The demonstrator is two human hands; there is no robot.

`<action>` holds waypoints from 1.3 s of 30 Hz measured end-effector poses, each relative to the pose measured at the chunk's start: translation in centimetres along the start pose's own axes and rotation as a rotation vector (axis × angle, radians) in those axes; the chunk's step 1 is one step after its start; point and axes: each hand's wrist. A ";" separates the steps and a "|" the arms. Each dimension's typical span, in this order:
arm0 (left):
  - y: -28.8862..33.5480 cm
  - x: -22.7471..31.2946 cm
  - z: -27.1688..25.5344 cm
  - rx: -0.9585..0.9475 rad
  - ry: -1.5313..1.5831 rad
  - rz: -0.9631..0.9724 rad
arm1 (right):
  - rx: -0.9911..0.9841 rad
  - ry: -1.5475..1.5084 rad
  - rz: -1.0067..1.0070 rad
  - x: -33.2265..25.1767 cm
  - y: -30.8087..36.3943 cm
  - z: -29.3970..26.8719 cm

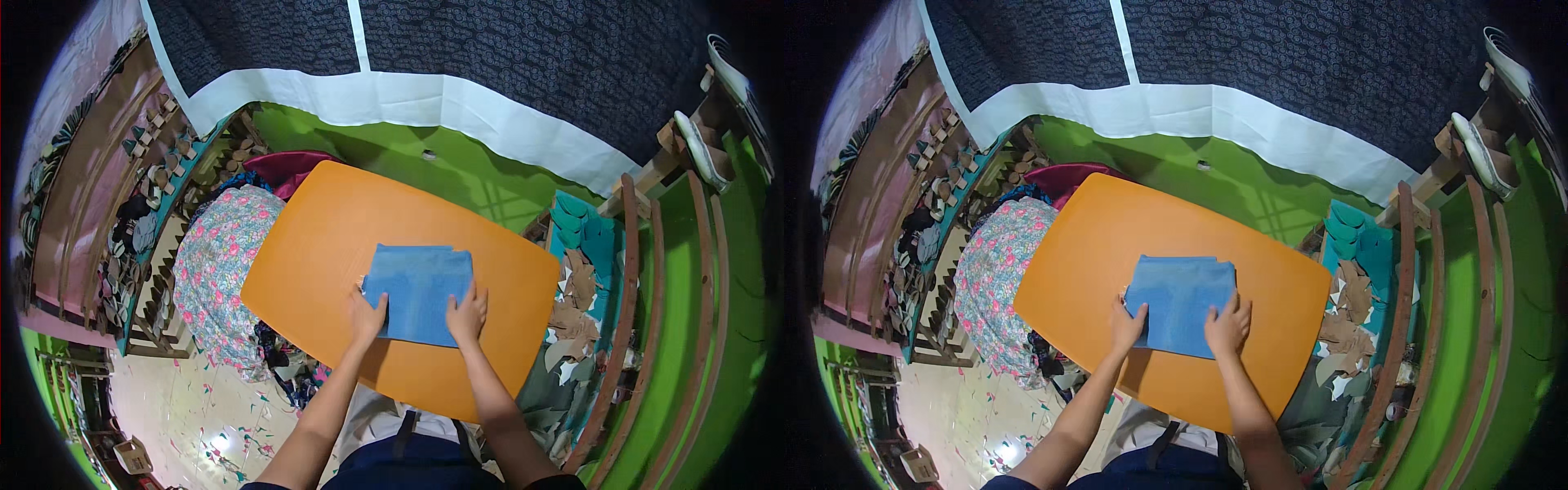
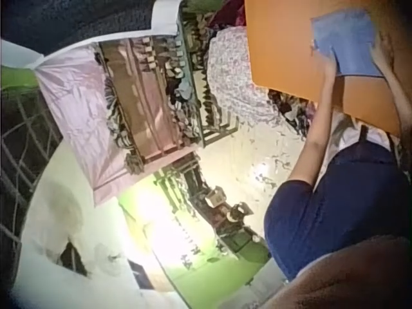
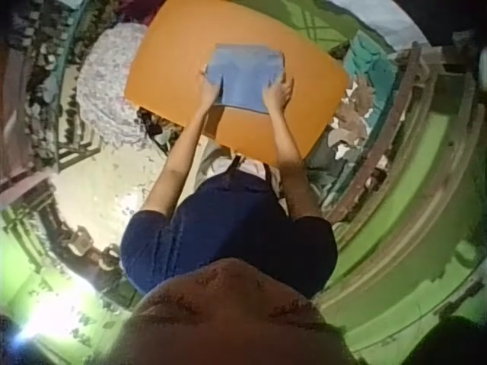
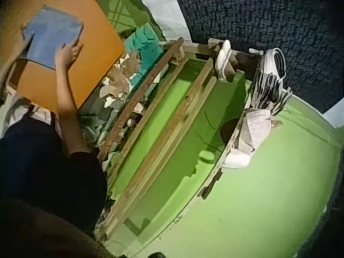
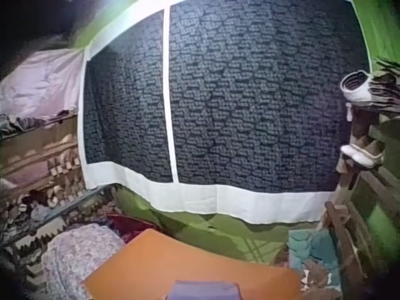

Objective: Folding pieces of blue and floral-patterned fabric on a small table in a workshop.

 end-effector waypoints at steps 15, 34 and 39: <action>0.6 0.4 -2.7 -0.851 0.679 -0.557 | -0.104 -1.756 0.727 3.3 4.3 -0.7; -5.4 0.9 -2.6 -1.449 0.358 -0.056 | 0.142 -1.868 0.559 2.8 19.5 -0.5; 0.2 1.7 0.0 -1.929 0.480 -0.273 | 0.186 -1.990 0.500 1.6 25.5 -5.3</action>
Point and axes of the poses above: each hand's wrist, its own y-axis away from the middle knuckle, its own z-axis out of the palm, x = y × z, and after that the axes turned 1 degree about x, right-handed
